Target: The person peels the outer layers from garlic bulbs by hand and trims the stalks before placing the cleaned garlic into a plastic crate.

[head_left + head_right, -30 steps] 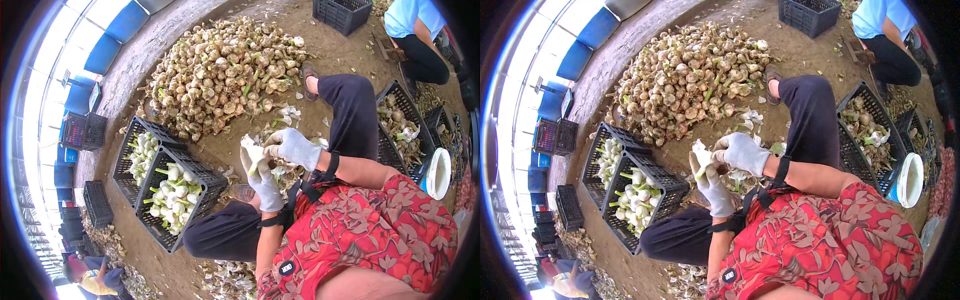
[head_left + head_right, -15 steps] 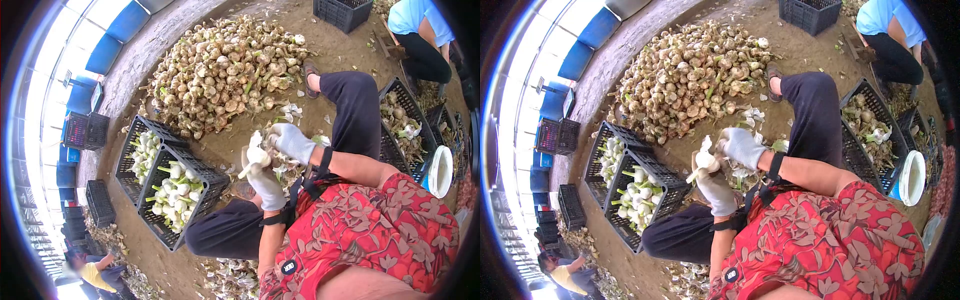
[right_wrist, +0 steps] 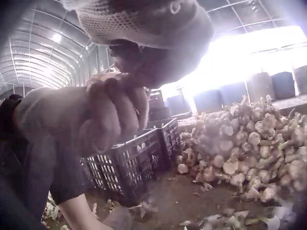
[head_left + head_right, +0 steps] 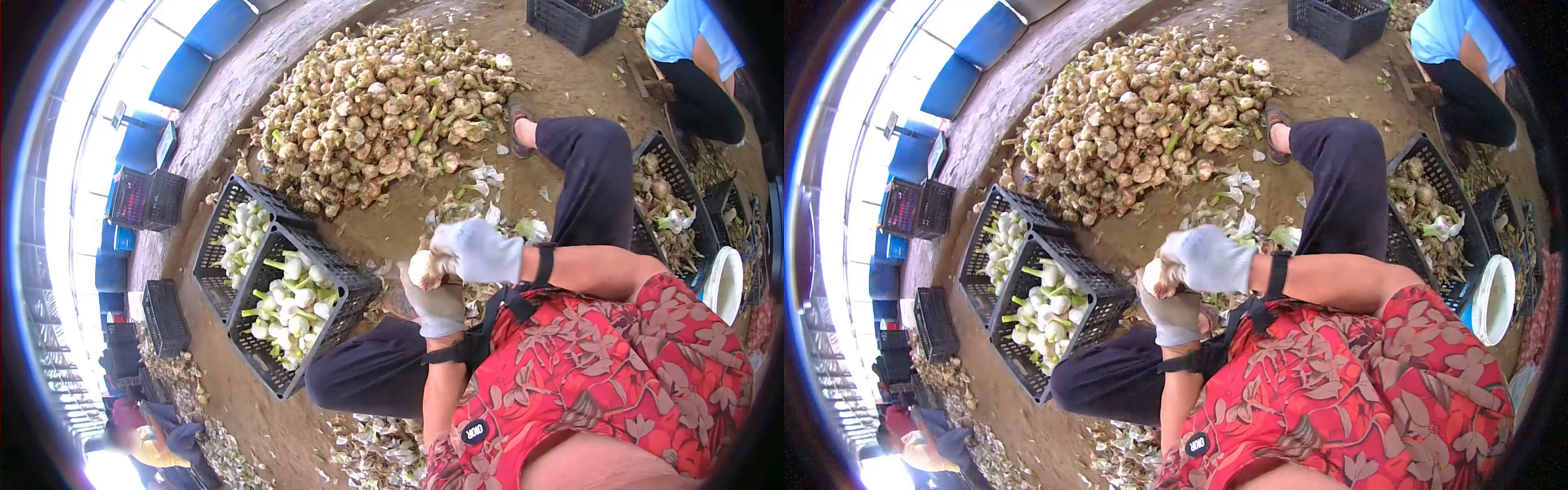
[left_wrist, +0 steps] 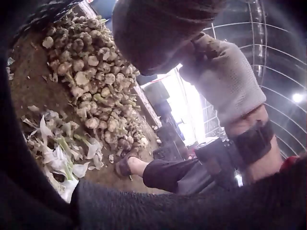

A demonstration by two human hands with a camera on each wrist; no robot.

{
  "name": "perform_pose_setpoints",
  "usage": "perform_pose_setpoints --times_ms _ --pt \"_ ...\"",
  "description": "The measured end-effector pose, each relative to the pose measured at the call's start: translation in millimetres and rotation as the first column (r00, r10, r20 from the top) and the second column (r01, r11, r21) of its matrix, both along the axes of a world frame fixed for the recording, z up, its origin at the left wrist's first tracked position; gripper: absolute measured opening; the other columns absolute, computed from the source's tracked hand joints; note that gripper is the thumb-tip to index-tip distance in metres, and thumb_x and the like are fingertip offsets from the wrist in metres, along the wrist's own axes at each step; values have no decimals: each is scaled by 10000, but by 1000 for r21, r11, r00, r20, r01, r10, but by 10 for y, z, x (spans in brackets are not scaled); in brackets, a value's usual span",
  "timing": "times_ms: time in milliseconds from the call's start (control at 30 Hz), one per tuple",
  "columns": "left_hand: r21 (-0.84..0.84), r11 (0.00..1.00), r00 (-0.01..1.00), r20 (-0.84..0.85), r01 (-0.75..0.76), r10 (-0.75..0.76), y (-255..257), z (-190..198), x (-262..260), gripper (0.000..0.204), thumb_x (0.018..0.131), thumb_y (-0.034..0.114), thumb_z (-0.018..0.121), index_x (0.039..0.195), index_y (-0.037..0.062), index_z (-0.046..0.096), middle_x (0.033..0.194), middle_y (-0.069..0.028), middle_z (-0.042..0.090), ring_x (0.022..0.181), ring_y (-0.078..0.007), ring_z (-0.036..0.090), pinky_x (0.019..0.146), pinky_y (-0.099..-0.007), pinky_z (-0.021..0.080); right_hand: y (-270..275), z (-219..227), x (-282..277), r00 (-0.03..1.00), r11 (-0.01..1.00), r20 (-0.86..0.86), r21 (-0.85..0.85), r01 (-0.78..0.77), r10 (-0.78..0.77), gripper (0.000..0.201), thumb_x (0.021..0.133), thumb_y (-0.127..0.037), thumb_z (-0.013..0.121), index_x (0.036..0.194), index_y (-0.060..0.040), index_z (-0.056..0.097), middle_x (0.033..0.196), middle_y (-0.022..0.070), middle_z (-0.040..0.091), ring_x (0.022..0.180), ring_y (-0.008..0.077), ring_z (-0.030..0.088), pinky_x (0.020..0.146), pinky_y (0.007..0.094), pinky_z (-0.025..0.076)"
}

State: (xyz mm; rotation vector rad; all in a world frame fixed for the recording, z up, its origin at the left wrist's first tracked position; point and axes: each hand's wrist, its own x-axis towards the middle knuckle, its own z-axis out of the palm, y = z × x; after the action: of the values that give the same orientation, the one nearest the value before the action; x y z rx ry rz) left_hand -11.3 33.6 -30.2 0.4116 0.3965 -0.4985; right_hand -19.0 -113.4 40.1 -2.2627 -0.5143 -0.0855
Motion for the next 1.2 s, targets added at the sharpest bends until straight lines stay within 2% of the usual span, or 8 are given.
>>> perform_pose_setpoints --times_ms 100,167,333,533,667,767,900,1200 --pt "-220 972 984 175 81 -42 226 -194 89 434 957 452 366 1137 118 576 928 -58 627 763 -193 605 710 -339 517 140 204 -404 894 907 -179 182 -381 411 164 734 -82 658 894 -119 664 842 80 639 804 277 644 711 361 517" --pt "84 992 995 46 -96 93 139 92 95 432 959 463 362 1137 133 575 882 -58 616 715 -177 581 652 -332 508 173 310 -461 809 833 -231 286 -474 540 160 786 -149 669 943 -121 662 858 78 653 837 277 648 737 369 517" --pt "13 993 985 133 -117 114 129 -35 108 520 979 526 322 1248 129 526 1055 -101 632 888 -244 627 730 -379 546 -84 238 71 970 989 -200 -80 126 -140 444 763 -359 712 1100 -87 613 977 198 635 946 360 627 808 418 498" --pt "410 876 967 75 -252 243 -209 352 -32 528 979 550 349 1197 125 574 1051 -77 649 905 -232 647 760 -349 552 121 -120 194 906 960 -415 211 182 -81 576 679 -416 807 1018 -2 594 880 121 632 847 221 630 719 349 491" --pt "191 980 997 70 -54 42 11 163 -39 511 970 530 376 1209 123 570 995 -45 660 813 -215 647 720 -334 551 -30 -197 249 624 777 -749 522 351 221 374 818 -302 713 1025 1 642 825 88 666 661 140 635 563 285 503" --pt "184 977 991 -59 -111 124 -30 128 23 526 969 542 343 1208 133 570 996 -63 655 791 -207 644 710 -368 552 -135 -227 267 604 757 -777 501 420 179 256 893 -239 626 1014 -15 659 873 99 674 716 165 655 634 316 528" --pt "267 945 982 38 -191 188 -112 260 0 559 965 544 348 1194 83 565 1038 -68 640 844 -220 638 806 -357 530 46 -57 116 995 972 -51 216 93 -84 283 795 -182 684 1033 -34 648 1031 123 639 845 284 655 720 364 519" --pt "355 894 959 33 -275 282 -195 367 7 424 944 491 415 917 108 594 815 -1 597 710 -140 581 626 -260 477 288 -65 46 966 969 -71 -15 247 -248 226 779 -220 663 907 -39 622 865 148 630 818 337 634 682 418 498"
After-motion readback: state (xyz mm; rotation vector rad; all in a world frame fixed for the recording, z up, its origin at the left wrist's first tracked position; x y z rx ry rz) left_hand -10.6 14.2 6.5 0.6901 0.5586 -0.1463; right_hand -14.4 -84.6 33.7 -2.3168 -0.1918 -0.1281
